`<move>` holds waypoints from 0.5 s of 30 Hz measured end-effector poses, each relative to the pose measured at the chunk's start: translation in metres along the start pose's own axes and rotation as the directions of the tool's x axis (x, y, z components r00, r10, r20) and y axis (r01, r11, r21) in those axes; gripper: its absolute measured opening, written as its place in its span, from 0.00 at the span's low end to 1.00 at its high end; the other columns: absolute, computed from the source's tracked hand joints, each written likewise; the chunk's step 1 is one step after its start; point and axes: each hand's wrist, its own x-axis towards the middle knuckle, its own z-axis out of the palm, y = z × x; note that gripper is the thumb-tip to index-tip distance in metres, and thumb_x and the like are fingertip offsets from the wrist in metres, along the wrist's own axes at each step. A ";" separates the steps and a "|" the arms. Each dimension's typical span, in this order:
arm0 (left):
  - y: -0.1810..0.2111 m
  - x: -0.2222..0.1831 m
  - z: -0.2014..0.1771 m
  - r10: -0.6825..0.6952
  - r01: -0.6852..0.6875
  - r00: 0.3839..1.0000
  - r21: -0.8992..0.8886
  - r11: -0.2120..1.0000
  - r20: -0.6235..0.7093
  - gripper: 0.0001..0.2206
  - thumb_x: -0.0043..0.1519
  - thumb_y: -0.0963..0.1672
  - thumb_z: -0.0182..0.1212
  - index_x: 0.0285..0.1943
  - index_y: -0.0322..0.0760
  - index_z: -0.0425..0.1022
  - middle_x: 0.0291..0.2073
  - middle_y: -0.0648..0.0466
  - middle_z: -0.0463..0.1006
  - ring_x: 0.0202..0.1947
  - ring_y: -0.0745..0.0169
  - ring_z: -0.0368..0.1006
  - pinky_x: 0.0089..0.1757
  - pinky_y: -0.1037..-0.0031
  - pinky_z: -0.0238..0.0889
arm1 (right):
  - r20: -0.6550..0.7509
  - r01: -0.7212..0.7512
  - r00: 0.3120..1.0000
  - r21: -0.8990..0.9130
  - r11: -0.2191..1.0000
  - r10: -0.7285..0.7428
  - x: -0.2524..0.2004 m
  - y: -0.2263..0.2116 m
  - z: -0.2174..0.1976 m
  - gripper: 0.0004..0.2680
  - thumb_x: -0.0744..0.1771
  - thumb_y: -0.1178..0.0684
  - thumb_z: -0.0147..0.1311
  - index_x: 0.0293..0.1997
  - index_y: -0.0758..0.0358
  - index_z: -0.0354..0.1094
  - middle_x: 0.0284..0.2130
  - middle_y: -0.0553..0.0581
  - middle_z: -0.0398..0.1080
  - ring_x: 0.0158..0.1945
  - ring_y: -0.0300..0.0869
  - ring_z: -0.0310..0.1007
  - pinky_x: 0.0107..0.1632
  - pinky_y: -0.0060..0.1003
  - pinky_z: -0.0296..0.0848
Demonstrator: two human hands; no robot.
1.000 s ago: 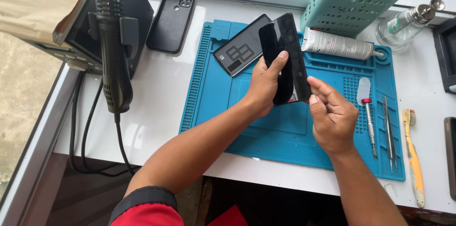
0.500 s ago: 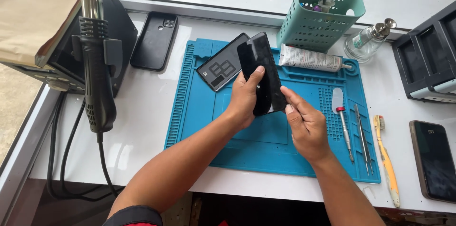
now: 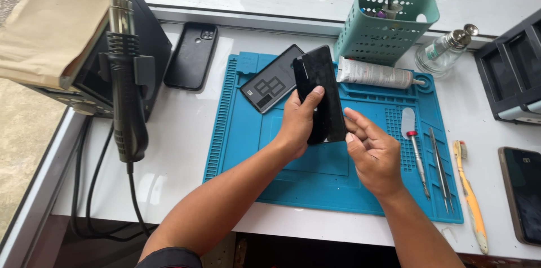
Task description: Disassembling a smartphone by prying off the back frame and cleaning the internal components with a brush.
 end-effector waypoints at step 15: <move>0.000 -0.008 0.006 0.078 -0.075 0.996 0.076 0.994 -0.032 0.14 0.61 0.50 0.68 0.40 0.39 0.71 0.29 0.54 0.75 0.32 0.63 0.78 0.29 0.71 0.74 | 0.094 -0.178 0.981 0.124 0.976 0.168 0.004 0.000 -0.011 0.23 0.63 0.70 0.50 0.69 0.77 0.59 0.54 0.81 0.71 0.57 0.57 0.73 0.53 0.53 0.77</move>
